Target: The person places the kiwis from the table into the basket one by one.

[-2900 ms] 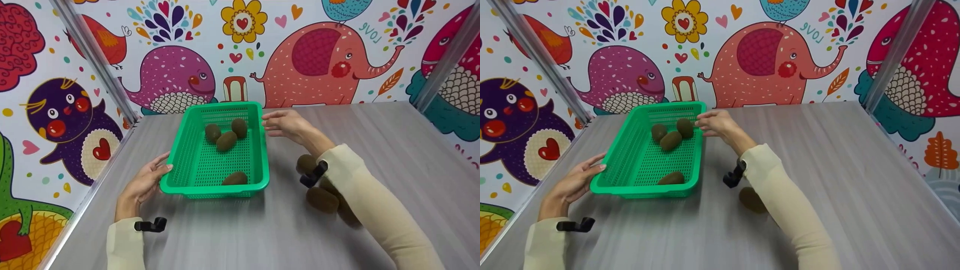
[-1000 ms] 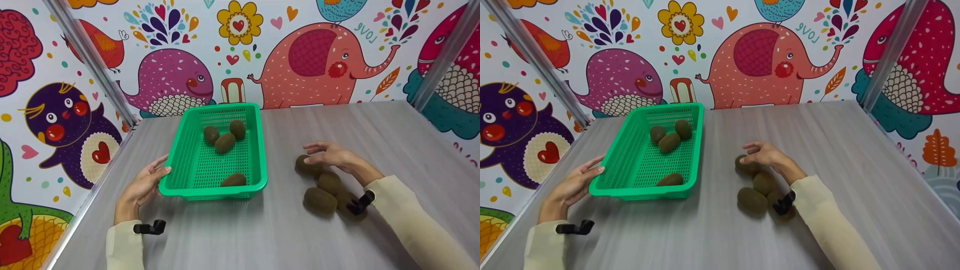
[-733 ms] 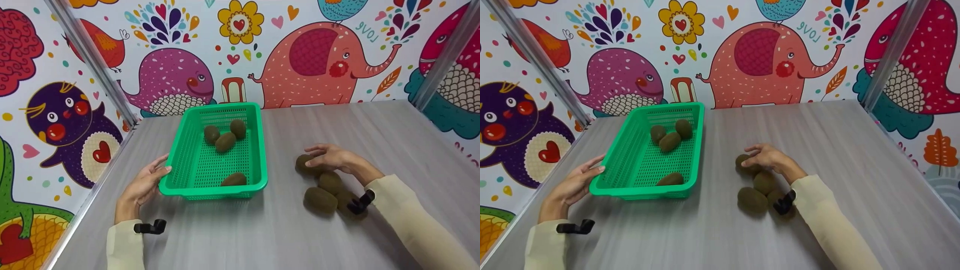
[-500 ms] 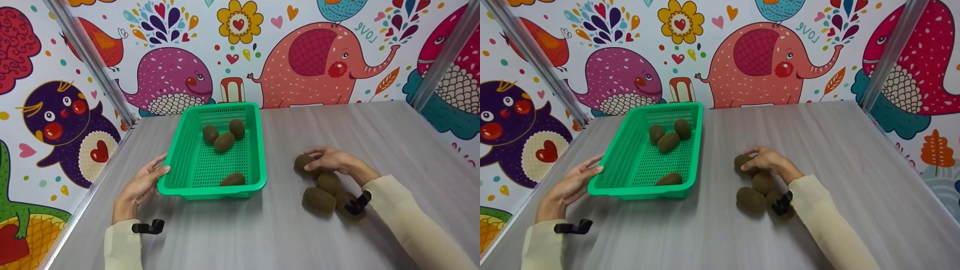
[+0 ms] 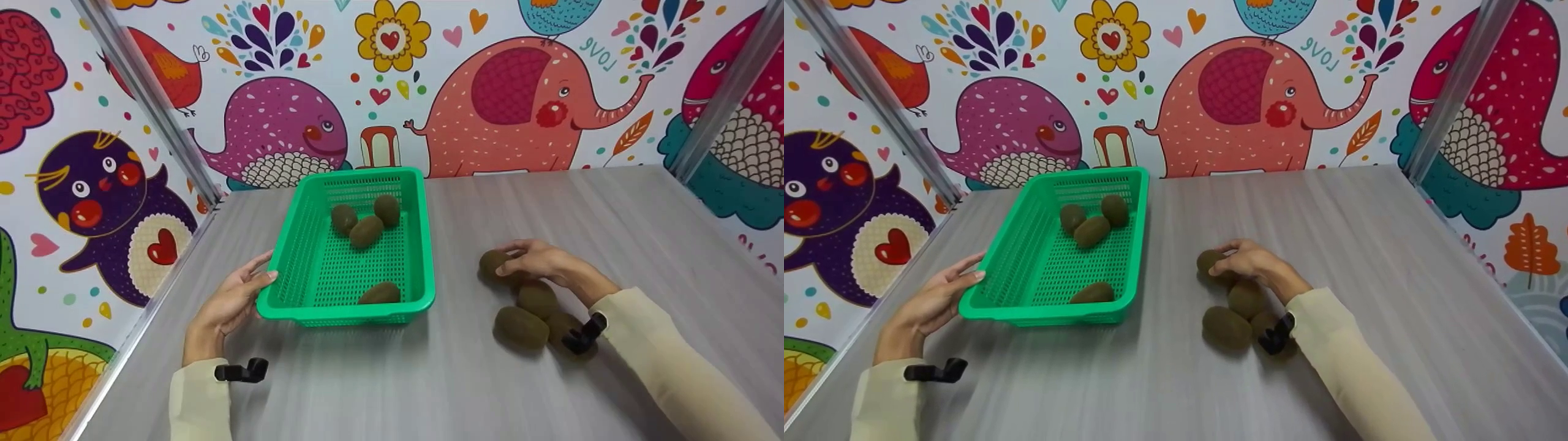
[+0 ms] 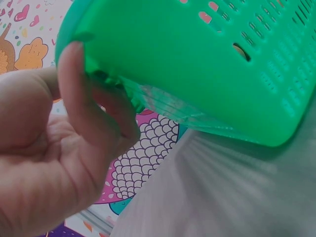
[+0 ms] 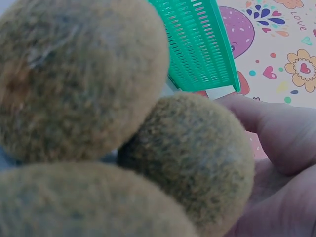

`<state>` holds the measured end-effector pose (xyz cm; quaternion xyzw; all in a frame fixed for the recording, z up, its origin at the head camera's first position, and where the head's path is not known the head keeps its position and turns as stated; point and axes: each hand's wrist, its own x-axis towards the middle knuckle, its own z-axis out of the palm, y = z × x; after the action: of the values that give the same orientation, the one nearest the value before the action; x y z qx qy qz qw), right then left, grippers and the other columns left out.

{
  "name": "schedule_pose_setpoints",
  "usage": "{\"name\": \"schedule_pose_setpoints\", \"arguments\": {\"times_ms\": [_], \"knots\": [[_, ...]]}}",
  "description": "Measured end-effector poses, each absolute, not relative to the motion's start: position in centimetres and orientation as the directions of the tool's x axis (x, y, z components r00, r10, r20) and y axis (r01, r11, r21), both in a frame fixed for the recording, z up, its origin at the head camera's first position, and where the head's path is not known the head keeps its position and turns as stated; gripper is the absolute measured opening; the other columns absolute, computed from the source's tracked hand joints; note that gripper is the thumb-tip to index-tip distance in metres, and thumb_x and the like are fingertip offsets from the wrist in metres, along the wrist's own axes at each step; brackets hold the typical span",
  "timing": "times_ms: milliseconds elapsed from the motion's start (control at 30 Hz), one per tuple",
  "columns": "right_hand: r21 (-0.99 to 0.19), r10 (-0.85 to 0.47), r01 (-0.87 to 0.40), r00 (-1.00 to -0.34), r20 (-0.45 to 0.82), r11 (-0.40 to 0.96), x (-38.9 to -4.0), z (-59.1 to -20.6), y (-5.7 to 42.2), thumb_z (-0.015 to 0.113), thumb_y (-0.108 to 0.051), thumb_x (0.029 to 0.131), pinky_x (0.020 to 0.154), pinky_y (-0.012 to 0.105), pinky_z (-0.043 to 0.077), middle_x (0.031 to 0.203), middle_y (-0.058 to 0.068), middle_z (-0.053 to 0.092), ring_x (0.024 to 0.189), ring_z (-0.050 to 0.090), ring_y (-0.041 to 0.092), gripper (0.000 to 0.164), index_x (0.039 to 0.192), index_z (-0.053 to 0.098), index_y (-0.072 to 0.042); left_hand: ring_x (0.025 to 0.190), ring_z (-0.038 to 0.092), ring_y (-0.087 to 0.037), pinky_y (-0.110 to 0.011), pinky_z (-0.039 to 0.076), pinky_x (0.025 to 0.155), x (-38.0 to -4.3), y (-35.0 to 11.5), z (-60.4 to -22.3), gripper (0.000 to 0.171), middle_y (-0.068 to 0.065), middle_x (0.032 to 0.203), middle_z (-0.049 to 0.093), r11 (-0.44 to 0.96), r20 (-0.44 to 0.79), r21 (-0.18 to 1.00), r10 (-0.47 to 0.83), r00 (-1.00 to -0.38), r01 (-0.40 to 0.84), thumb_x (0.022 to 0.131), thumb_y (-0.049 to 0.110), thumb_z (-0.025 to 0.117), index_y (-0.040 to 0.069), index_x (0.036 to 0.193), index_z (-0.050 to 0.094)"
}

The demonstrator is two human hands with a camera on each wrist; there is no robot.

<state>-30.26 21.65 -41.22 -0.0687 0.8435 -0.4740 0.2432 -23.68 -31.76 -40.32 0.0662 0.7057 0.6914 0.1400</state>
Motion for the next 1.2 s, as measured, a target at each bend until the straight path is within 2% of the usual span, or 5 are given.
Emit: {"name": "schedule_pose_setpoints", "arguments": {"times_ms": [267,667,867,1067,1200], "knots": [[-0.851,-0.360,0.192,-0.844,-0.397,0.488,-30.5,-39.8,21.5,0.072,-0.021,0.091,0.097,0.038,0.056,0.151,0.026,0.036,0.116,0.055,0.026,0.072,0.150,0.037,0.002,0.081,0.072,-0.009,-0.022,0.059,0.060,-23.8,-31.6,-40.4,0.069,-0.002,0.125,0.060,0.026,-0.102,0.995,0.290,-0.951,-0.098,0.106,0.014,0.050,0.002,0.160,0.008],[-0.862,-0.368,0.193,-0.845,-0.389,0.469,-30.5,-37.3,20.0,0.068,-0.026,0.093,0.115,0.051,0.042,0.143,0.022,0.038,0.124,0.047,0.030,0.074,0.147,0.029,0.006,0.077,0.071,-0.009,-0.020,0.057,0.054,-23.8,-31.8,-40.5,0.070,-0.003,0.127,0.058,0.020,-0.106,0.994,0.281,-0.954,-0.105,0.105,0.014,0.051,0.003,0.160,0.009],[-0.881,-0.341,0.190,-0.870,-0.356,0.434,-30.4,-36.3,19.0,0.068,-0.025,0.092,0.118,0.049,0.039,0.143,0.020,0.038,0.125,0.045,0.031,0.073,0.145,0.029,0.006,0.077,0.071,-0.009,-0.021,0.057,0.055,-23.7,-31.8,-40.4,0.070,-0.001,0.123,0.061,0.037,-0.116,0.993,0.268,-0.956,-0.110,0.105,0.015,0.052,0.004,0.160,0.011],[-0.905,-0.317,0.176,-0.897,-0.309,0.386,-30.2,-35.3,17.6,0.066,-0.024,0.093,0.117,0.046,0.042,0.138,0.017,0.042,0.125,0.046,0.030,0.068,0.145,0.032,0.004,0.087,0.073,-0.012,-0.027,0.062,0.070,-23.7,-31.7,-40.3,0.070,-0.001,0.123,0.062,0.025,-0.125,0.992,0.280,-0.952,-0.123,0.105,0.016,0.052,0.004,0.160,0.010],[-0.916,-0.313,0.181,-0.901,-0.301,0.359,-30.1,-34.8,16.7,0.066,-0.025,0.094,0.113,0.041,0.047,0.137,0.016,0.044,0.124,0.049,0.030,0.066,0.146,0.034,0.000,0.087,0.073,-0.012,-0.028,0.063,0.071,-23.6,-31.7,-40.3,0.070,-0.001,0.123,0.062,0.028,-0.127,0.992,0.281,-0.951,-0.125,0.105,0.016,0.052,0.004,0.160,0.009]]}}
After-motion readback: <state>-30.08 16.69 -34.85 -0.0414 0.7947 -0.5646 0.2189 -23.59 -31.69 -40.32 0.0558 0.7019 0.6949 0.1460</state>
